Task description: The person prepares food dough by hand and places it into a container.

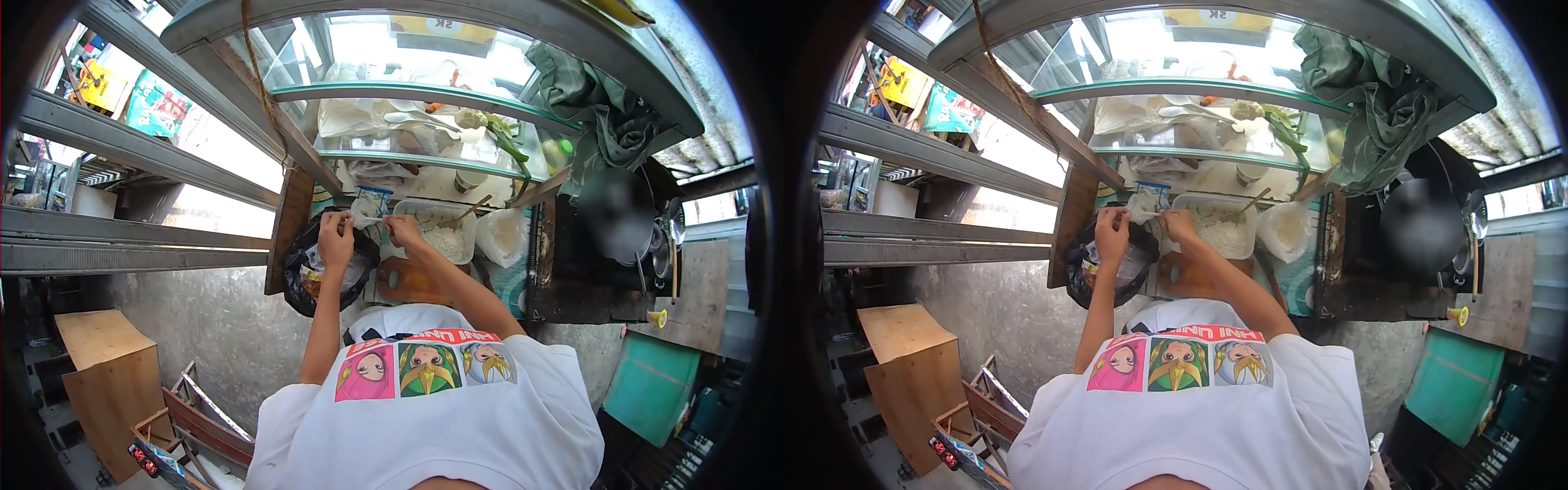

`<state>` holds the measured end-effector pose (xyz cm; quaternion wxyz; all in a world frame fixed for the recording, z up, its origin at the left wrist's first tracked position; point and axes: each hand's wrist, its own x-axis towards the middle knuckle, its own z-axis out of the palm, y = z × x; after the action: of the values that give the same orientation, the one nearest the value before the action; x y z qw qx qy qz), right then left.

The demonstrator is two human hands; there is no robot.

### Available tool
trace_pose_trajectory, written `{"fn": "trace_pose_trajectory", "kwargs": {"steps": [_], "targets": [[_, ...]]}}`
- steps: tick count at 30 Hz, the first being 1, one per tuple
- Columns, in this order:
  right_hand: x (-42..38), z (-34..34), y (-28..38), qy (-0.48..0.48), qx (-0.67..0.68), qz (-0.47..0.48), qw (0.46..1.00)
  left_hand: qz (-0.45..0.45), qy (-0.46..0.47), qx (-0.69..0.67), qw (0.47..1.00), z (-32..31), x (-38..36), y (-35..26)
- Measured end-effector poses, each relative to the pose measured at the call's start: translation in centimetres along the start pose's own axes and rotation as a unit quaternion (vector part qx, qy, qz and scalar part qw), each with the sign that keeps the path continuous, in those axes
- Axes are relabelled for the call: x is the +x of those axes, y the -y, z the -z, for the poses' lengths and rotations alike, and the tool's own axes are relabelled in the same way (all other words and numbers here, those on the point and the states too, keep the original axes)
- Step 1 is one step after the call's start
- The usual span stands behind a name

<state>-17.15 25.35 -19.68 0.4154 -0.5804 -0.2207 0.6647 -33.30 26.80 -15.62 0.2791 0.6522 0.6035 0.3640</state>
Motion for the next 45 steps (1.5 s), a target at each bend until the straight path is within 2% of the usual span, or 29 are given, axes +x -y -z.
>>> {"fn": "trace_pose_trajectory", "kwargs": {"steps": [9, 23, 45], "targets": [[-1.2, 1.2, -0.4, -0.009, -0.025, 0.060, 0.998, 0.018, 0.014, 0.037, 0.999, 0.2, -0.4, 0.0], [-3.1, 2.7, -0.2, -0.012, -0.011, 0.075, 0.997, 0.029, 0.027, 0.070, 0.997, -0.4, -1.4, -0.1], [-4.2, 5.2, -1.3, 0.042, 0.065, 0.071, 0.994, 0.030, 0.043, -0.012, 0.999, -0.3, -0.9, 2.0]]}}
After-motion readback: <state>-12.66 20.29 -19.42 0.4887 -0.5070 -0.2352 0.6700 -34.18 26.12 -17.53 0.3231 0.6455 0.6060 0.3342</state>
